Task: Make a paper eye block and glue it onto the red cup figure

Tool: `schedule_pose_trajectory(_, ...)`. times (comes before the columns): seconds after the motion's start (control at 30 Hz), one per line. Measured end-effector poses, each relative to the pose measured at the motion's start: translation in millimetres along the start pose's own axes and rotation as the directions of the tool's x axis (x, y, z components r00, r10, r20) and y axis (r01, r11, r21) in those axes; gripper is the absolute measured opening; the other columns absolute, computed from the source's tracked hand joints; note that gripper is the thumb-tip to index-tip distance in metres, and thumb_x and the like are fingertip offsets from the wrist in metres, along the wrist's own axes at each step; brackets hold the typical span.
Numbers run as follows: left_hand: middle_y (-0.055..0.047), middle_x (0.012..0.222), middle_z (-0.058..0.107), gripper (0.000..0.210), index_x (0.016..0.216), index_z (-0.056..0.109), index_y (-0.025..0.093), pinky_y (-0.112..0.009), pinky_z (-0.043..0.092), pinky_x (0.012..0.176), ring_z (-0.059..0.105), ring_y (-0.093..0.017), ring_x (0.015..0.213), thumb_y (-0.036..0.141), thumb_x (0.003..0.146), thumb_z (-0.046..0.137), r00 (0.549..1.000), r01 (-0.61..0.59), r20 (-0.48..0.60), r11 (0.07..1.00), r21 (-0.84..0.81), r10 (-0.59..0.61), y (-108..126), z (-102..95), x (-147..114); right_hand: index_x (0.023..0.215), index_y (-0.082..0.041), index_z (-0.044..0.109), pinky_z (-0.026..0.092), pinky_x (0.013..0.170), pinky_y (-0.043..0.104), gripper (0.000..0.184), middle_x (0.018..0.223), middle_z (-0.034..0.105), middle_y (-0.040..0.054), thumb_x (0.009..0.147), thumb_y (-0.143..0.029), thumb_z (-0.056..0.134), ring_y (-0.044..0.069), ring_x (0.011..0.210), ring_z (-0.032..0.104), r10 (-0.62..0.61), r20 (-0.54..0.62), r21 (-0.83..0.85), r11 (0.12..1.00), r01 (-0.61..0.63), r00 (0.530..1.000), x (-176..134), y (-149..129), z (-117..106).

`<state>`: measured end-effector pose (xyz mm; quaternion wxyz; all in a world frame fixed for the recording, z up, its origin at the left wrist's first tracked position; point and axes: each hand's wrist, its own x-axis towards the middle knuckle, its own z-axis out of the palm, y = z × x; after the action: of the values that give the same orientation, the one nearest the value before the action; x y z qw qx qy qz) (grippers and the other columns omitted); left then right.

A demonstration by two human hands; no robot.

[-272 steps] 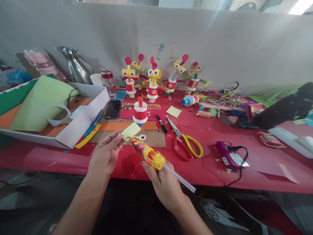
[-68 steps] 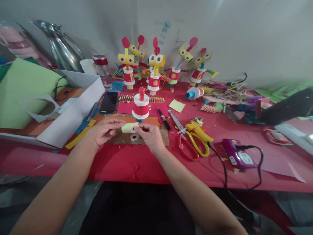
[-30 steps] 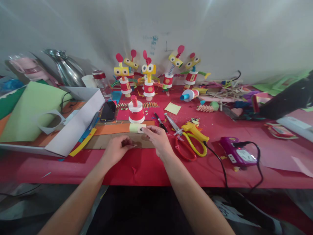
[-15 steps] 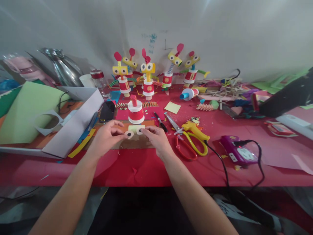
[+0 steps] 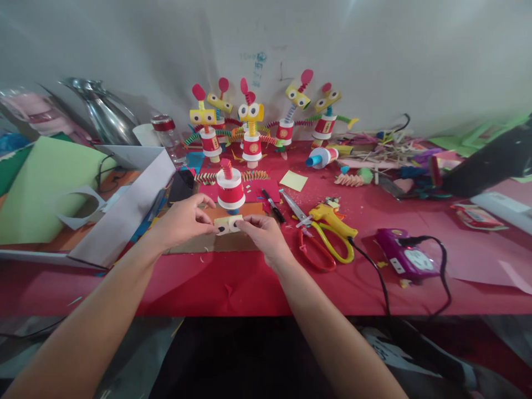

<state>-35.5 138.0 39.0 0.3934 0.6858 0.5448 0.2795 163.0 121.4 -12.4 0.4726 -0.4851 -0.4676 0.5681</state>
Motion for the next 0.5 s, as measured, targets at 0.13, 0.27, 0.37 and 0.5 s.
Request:
schedule_pose_trajectory(0.13, -0.001, 0.061, 0.07, 0.042, 0.096, 0.057, 0.023, -0.026, 0.035, 0.058, 0.063, -0.017, 0.06, 0.021, 0.06, 0.078, 1.0, -0.006, 0.011, 1.0, -0.003, 0.006, -2, -1.3, 2, 0.065, -0.019, 0.07, 0.025, 0.056, 0.027, 0.023, 0.056, 0.055, -0.0039, 0.065, -0.041, 0.074, 0.01, 0.055, 0.041, 0.005, 0.006, 0.001, 1.0, -0.005, 1.0, 0, 0, 0)
schedule_pose_trajectory(0.27, 0.001, 0.066, 0.069, 0.044, 0.104, 0.055, 0.022, -0.026, 0.038, 0.061, 0.063, -0.016, 0.063, 0.026, 0.066, 0.075, 0.999, 0.0, 0.052, 1.0, 0.004, 0.0, -7, -2.3, 3, 0.065, -0.018, 0.07, 0.026, 0.056, 0.027, 0.023, 0.057, 0.056, -0.0038, 0.065, -0.041, 0.075, 0.01, 0.056, 0.041, 0.014, 0.009, 0.007, 1.0, -0.014, 1.0, -1, 0, 1)
schedule_pose_trajectory(0.37, 0.0, 0.072, 0.069, 0.047, 0.11, 0.055, 0.022, -0.027, 0.04, 0.066, 0.064, -0.017, 0.069, 0.026, 0.068, 0.075, 0.998, -0.007, 0.058, 0.999, -0.038, 0.009, -8, -0.4, 2, 0.065, -0.018, 0.07, 0.026, 0.055, 0.027, 0.023, 0.058, 0.056, -0.0036, 0.064, -0.04, 0.077, 0.01, 0.056, 0.041, 0.023, 0.012, 0.048, 0.999, -0.023, 1.0, -1, -1, 1)
schedule_pose_trajectory(0.5, -0.003, 0.086, 0.071, 0.049, 0.115, 0.056, 0.022, -0.029, 0.044, 0.072, 0.065, -0.017, 0.079, 0.028, 0.07, 0.075, 0.997, 0.072, 0.031, 0.965, -0.25, -0.067, -7, 8.7, -6, 0.066, -0.018, 0.069, 0.025, 0.054, 0.027, 0.024, 0.059, 0.056, -0.0036, 0.063, -0.041, 0.077, 0.01, 0.056, 0.04, 0.023, -0.004, 0.079, 0.997, -0.023, 1.0, -1, 0, 2)
